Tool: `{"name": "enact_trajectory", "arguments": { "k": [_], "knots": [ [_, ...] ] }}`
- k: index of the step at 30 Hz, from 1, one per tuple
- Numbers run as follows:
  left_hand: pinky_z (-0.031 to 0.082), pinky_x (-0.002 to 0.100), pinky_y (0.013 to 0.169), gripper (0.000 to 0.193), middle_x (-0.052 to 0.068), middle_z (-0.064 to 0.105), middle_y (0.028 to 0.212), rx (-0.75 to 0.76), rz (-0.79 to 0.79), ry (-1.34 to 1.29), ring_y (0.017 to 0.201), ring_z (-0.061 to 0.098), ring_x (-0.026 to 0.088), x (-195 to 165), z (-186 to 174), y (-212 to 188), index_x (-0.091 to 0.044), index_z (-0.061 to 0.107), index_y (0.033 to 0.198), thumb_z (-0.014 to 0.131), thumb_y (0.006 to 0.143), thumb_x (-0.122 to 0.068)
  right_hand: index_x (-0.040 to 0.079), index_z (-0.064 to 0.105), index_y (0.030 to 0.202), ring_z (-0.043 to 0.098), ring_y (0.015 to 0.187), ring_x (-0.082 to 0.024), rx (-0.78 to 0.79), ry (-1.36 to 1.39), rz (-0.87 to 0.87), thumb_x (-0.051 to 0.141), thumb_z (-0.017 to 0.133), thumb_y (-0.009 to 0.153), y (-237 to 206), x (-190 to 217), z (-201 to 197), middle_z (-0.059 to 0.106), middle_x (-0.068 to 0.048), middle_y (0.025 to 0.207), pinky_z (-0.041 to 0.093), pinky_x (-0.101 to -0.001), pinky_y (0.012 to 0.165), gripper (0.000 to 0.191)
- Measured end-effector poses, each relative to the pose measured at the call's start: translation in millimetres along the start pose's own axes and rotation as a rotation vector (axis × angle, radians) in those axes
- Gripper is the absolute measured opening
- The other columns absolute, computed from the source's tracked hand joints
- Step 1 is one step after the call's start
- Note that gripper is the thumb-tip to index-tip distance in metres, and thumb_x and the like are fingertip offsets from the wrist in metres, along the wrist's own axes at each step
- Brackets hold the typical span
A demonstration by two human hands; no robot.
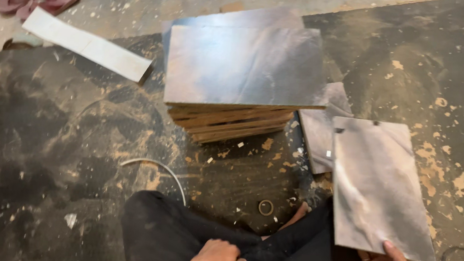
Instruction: The person sits on the workshop floor and applies white edge banding tape to the edges of board pieces. They feed the tape from a roll, align it along a board edge, and press it down using a hand-held edge banding tool, working on pieces one at a time.
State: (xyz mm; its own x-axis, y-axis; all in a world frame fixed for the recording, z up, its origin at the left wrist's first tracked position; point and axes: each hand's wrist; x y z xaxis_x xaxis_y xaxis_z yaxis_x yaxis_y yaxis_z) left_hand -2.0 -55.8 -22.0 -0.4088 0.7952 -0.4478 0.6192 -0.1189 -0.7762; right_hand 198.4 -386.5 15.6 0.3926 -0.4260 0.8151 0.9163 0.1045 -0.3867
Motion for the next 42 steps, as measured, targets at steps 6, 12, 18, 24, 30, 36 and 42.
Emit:
{"name": "enact_trajectory", "arguments": {
  "k": [6,12,18,24,30,36,42],
  "knots": [
    [0.048,0.051,0.102,0.065,0.022,0.07,0.122,0.103,-0.008,-0.001,0.119,0.064,0.041,-10,14,1,-0.001,0.073,0.119,0.037,0.105,-0.054,0.008,0.038,0.167,0.056,0.14,-0.035,0.152,0.068,-0.045,0.01,0.059,0.098,6,-2,-11,0.054,-0.015,0.158,0.047,-0.0547,0.106,0.072],
    [0.047,0.05,0.103,0.069,0.02,0.071,0.123,0.098,-0.035,0.005,0.121,0.064,0.038,-1,5,-9,-0.002,0.074,0.118,0.034,0.104,-0.057,0.008,0.045,0.156,0.06,0.133,-0.032,-0.044,-0.015,-0.022,0.016,0.056,0.097,21,5,-8,0.06,-0.011,0.146,0.049,-0.0527,0.103,0.061],
    [0.042,0.049,0.109,0.067,0.013,0.063,0.138,0.187,0.049,-0.08,0.13,0.057,0.036,-2,8,-9,-0.011,0.067,0.134,0.029,0.104,-0.056,0.004,0.048,0.154,0.061,0.129,-0.028,0.129,-0.071,-0.044,0.014,0.057,0.105,56,27,28,0.064,-0.01,0.14,0.049,-0.0463,0.106,0.052],
    [0.043,0.049,0.107,0.057,0.015,0.07,0.125,0.064,-0.012,-0.127,0.121,0.063,0.036,-13,-3,-26,-0.012,0.07,0.127,0.035,0.102,-0.05,0.0,0.052,0.133,0.068,0.105,-0.025,0.133,-0.157,-0.119,0.009,0.057,0.101,89,49,19,0.064,-0.01,0.121,0.056,-0.0414,0.088,0.034],
    [0.046,0.05,0.102,0.054,0.019,0.073,0.114,-0.009,0.007,-0.085,0.113,0.066,0.038,-16,-9,-32,-0.009,0.069,0.123,0.04,0.103,-0.049,-0.004,0.051,0.115,0.064,0.081,-0.021,0.036,-0.396,-0.275,-0.001,0.061,0.106,96,73,-1,0.061,-0.011,0.102,0.055,-0.0383,0.073,0.014],
    [0.048,0.053,0.098,0.053,0.018,0.072,0.113,0.023,0.011,-0.119,0.112,0.066,0.039,-10,-7,-24,-0.01,0.063,0.127,0.036,0.105,-0.05,0.006,0.054,0.133,0.065,0.113,-0.021,0.056,-0.147,-0.096,0.008,0.061,0.098,87,70,56,0.064,-0.005,0.119,0.052,-0.0433,0.101,0.035],
    [0.048,0.052,0.098,0.05,0.017,0.073,0.11,-0.026,-0.014,-0.14,0.11,0.066,0.039,-7,-3,-23,-0.012,0.064,0.124,0.039,0.104,-0.05,0.006,0.054,0.123,0.06,0.119,-0.029,-0.008,-0.005,0.129,0.011,0.057,0.097,129,50,121,0.062,-0.011,0.127,0.046,-0.0487,0.108,0.027]
  ]
}}
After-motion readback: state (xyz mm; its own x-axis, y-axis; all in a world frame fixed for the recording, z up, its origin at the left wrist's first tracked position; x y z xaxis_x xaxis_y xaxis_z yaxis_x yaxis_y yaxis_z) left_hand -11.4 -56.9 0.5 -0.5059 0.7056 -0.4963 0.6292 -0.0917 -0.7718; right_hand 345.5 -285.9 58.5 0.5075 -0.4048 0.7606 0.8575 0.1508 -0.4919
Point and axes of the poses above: each hand's wrist, its own y-axis towards the middle knuckle, its own z-axis out of the palm, x = y × z
